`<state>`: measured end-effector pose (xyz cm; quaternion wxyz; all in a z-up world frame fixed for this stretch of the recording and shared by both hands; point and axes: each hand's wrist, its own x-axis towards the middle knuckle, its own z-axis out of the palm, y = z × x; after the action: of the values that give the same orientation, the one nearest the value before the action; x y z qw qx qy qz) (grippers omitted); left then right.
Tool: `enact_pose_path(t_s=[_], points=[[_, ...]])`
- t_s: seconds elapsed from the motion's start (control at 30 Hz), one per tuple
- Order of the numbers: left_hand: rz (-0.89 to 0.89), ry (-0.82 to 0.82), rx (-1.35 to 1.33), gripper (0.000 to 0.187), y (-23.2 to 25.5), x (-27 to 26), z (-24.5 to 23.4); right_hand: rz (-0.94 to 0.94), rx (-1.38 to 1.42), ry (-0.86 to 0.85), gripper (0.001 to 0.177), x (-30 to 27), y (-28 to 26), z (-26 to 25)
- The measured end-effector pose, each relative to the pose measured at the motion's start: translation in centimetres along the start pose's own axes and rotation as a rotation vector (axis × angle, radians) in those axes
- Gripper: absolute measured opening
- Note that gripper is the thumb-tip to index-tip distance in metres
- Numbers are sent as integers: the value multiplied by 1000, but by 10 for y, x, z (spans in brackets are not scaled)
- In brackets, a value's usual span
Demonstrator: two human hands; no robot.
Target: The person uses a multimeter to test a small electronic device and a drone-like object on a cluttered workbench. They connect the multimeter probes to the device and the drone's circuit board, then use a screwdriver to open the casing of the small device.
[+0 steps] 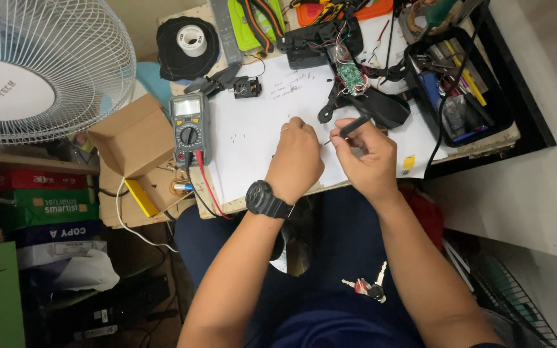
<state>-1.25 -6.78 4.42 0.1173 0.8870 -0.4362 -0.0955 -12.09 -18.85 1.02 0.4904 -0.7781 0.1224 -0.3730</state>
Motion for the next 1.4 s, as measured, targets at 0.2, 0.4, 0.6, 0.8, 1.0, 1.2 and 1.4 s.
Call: enact_pose_path(t_s=[0.2, 0.4, 0.6, 0.8, 1.0, 1.2, 1.4], points=[[-55, 27, -134, 24, -1, -7, -2, 6, 88, 19, 29, -1, 2, 9], [-109, 127, -378, 17, -14, -7, -2, 2, 103, 53, 28, -1, 1, 6], [-109, 378, -610, 5, -50, 3, -4, 48, 157, 62, 28, -7, 19, 10], [-231, 360, -398, 27, -79, 10, -21, 27, 63, 46, 28, -10, 23, 16], [-186, 341, -321, 21, -84, 28, 9, 40, 72, 37, 28, -9, 23, 17], [-209, 414, -462, 25, -81, 6, -26, 36, 63, 26, 30, -9, 31, 14], [-17, 14, -268, 77, -51, -38, -43, -75, -340, -353, 34, 23, -5, -42]])
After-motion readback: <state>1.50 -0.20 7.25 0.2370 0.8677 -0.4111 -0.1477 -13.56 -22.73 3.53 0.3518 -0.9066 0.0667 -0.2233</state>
